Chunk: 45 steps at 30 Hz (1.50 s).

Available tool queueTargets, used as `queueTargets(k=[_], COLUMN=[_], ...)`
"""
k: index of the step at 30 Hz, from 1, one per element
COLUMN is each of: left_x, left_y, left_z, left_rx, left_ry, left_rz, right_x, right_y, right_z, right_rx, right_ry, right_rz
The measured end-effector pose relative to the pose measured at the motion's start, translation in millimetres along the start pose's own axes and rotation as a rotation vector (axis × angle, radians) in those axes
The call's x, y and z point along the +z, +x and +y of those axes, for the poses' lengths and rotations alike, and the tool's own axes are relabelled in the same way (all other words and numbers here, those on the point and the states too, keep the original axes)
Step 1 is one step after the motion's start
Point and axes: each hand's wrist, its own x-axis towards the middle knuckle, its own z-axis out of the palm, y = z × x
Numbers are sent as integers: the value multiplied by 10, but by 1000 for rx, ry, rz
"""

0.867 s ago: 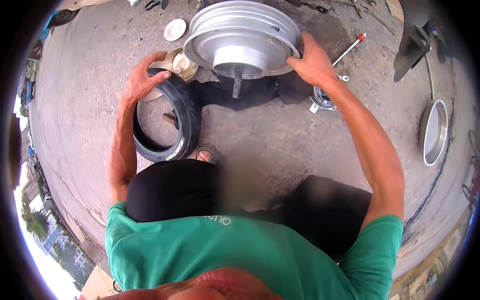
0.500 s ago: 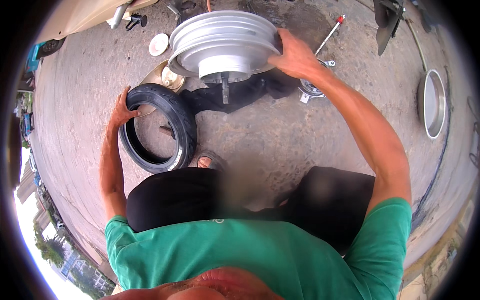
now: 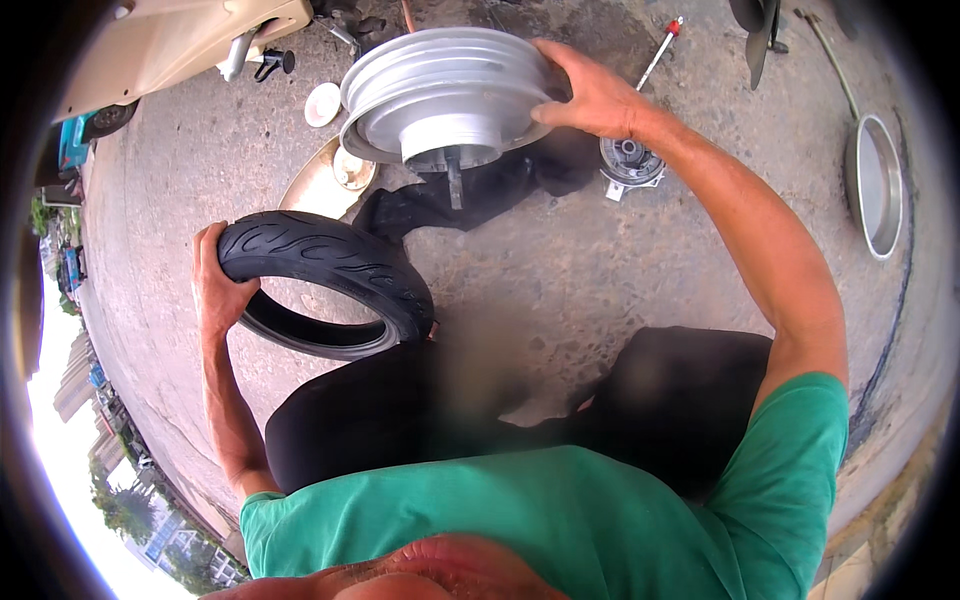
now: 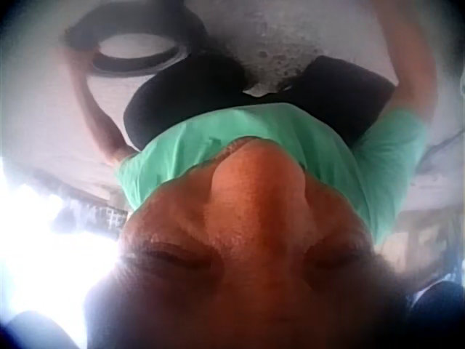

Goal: The person removes a tire from a wheel rim by hand and using a tool, then attempts to fit a new tire onto the rim.

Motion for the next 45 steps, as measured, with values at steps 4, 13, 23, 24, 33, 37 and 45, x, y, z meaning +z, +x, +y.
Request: queueTargets(k=[4,13,23,24,33,37,45], left_x=[-335,-75,-99,-149,-198,-179,5], left_y=[219,1117,1389,1424,1574,1410,1397], left_z=[779,1996,2210,2223,2368,2438,2178], left_rx=[139,364,407,382,220,265,318], left_ry=[-48,-7,112,95,63,84,79], left_rz=[59,109,104,74,-127,-16,130], right_x=[-5,-401,-510,-525,-570,-477,-632], right_y=[58,83,201,234,150,221,187], right_z=[-36,-412,227,138,348,-151,-738], right_rx=[-31,396,215,158,209,30,121], right_ry=[231,968,733,726,621,886,578], right_rz=[-32,-179,-231,-302,-267,-307,-213])
